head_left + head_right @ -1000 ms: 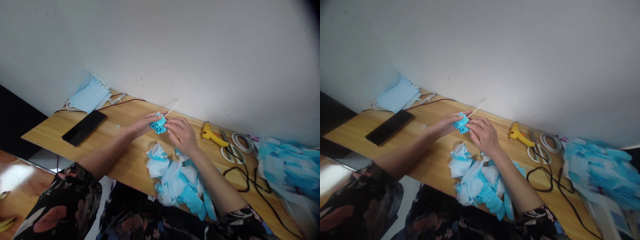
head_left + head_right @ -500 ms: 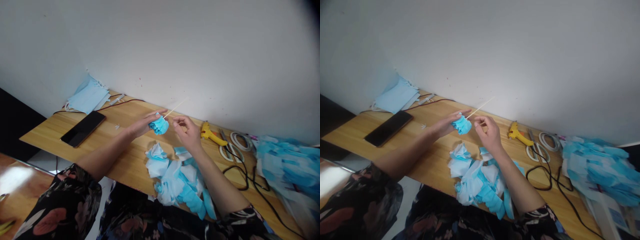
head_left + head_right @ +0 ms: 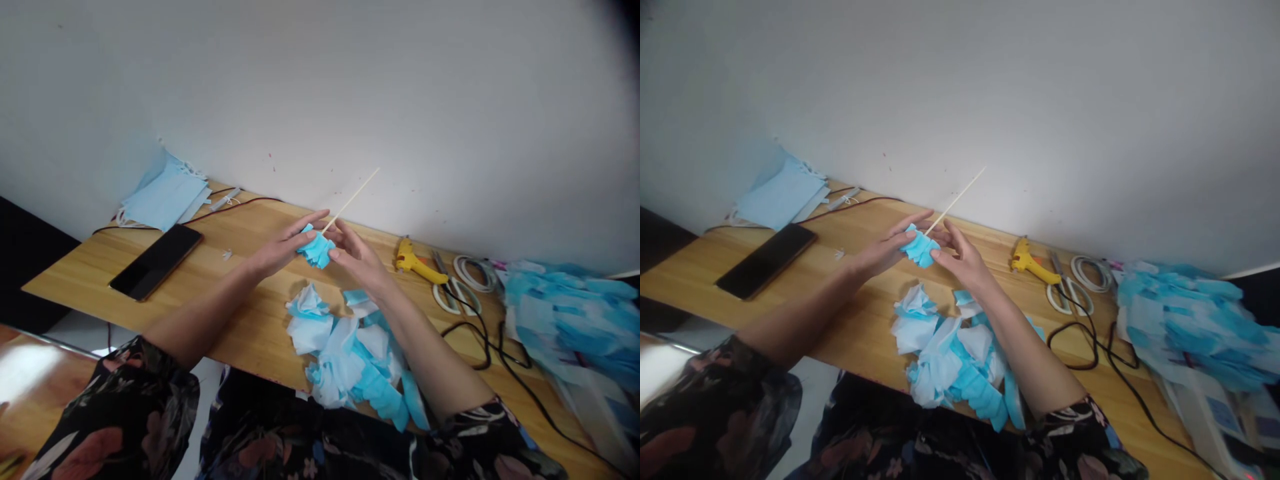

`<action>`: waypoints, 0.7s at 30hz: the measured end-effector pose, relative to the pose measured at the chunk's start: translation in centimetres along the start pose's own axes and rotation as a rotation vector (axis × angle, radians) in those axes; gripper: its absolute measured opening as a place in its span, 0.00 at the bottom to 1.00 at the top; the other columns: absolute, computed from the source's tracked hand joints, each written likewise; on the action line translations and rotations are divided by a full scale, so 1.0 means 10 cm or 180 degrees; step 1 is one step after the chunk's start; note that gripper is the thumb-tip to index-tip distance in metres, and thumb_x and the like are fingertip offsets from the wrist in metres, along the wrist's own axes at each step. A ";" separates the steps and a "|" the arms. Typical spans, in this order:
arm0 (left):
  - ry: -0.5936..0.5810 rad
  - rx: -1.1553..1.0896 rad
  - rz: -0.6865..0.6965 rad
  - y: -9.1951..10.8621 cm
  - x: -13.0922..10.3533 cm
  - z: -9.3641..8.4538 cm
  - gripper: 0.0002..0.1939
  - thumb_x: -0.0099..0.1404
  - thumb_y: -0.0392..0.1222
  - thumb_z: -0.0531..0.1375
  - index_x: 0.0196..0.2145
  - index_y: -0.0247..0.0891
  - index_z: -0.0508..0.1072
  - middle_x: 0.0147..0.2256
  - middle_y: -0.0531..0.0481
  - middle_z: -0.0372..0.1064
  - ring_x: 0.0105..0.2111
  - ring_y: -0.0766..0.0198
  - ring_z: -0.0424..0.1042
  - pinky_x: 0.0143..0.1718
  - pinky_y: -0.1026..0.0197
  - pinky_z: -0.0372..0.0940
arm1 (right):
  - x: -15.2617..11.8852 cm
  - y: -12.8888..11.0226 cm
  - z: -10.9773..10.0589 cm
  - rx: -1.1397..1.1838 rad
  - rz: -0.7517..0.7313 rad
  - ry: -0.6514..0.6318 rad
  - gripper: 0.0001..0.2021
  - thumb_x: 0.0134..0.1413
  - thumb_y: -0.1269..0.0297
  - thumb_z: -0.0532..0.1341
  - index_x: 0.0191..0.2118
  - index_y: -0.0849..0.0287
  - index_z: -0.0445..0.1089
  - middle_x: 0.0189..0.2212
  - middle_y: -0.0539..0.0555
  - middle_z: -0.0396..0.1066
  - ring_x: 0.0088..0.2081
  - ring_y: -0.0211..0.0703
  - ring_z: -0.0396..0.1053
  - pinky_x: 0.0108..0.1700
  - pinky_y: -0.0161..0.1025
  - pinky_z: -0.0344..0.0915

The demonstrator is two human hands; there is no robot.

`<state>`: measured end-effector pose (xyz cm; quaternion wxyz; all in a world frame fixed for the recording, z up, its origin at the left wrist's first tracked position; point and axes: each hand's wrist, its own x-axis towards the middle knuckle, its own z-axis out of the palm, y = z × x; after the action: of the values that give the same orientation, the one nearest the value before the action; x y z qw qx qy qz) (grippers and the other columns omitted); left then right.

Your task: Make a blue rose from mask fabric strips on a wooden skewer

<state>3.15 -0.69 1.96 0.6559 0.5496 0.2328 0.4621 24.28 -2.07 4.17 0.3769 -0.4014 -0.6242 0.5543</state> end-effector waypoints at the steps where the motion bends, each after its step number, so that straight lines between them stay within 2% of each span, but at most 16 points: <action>1: -0.0025 0.0029 -0.0005 0.00 0.00 0.00 0.35 0.67 0.57 0.65 0.69 0.51 0.65 0.65 0.42 0.66 0.54 0.52 0.73 0.49 0.56 0.67 | 0.00 0.00 0.00 -0.0016 -0.0043 -0.0012 0.52 0.48 0.39 0.71 0.74 0.52 0.53 0.68 0.62 0.65 0.69 0.60 0.60 0.66 0.58 0.63; 4: -0.0050 0.0093 -0.0006 -0.01 0.00 0.00 0.37 0.68 0.57 0.65 0.71 0.53 0.61 0.65 0.43 0.66 0.52 0.53 0.74 0.48 0.56 0.67 | 0.00 -0.02 0.02 -0.0005 -0.0141 -0.0106 0.50 0.49 0.42 0.72 0.74 0.50 0.53 0.70 0.60 0.62 0.70 0.59 0.58 0.65 0.57 0.64; 7: -0.0108 0.0116 0.0057 -0.01 0.00 0.01 0.39 0.69 0.56 0.64 0.73 0.54 0.56 0.65 0.42 0.66 0.53 0.53 0.74 0.49 0.55 0.67 | -0.01 -0.04 0.05 0.0141 -0.0183 -0.0232 0.45 0.51 0.45 0.72 0.71 0.48 0.55 0.70 0.59 0.62 0.69 0.58 0.61 0.63 0.55 0.67; 12: -0.0310 0.0189 0.0283 -0.01 0.01 0.02 0.43 0.70 0.57 0.63 0.75 0.55 0.48 0.65 0.41 0.67 0.58 0.52 0.72 0.55 0.53 0.66 | -0.02 -0.04 0.08 0.0546 -0.0157 -0.0463 0.35 0.51 0.51 0.73 0.63 0.50 0.63 0.64 0.56 0.69 0.63 0.54 0.69 0.58 0.47 0.71; 15: -0.0331 0.0291 0.0330 0.00 0.00 0.02 0.44 0.70 0.58 0.62 0.75 0.57 0.44 0.64 0.41 0.67 0.56 0.53 0.73 0.53 0.53 0.67 | -0.02 -0.02 0.09 0.0686 -0.0129 -0.0498 0.33 0.51 0.53 0.73 0.61 0.51 0.65 0.57 0.55 0.74 0.56 0.51 0.74 0.54 0.45 0.73; 19: -0.0194 0.0486 0.0319 -0.01 -0.01 0.02 0.42 0.71 0.57 0.61 0.75 0.59 0.46 0.66 0.42 0.64 0.49 0.57 0.75 0.50 0.54 0.68 | 0.00 0.04 0.09 0.0823 -0.0155 -0.0289 0.41 0.48 0.53 0.75 0.67 0.47 0.60 0.49 0.52 0.77 0.52 0.49 0.76 0.52 0.46 0.74; 21: -0.0122 0.0488 0.0300 -0.03 -0.01 0.01 0.41 0.71 0.57 0.62 0.74 0.60 0.47 0.68 0.43 0.61 0.49 0.58 0.74 0.51 0.54 0.68 | 0.01 0.08 0.08 0.0835 -0.0192 -0.0057 0.47 0.47 0.53 0.75 0.71 0.44 0.55 0.49 0.51 0.77 0.52 0.49 0.76 0.53 0.47 0.74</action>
<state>3.30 -0.83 1.69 0.5938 0.6173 0.2287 0.4627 23.56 -2.21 3.31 0.4370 -0.3249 -0.5615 0.6231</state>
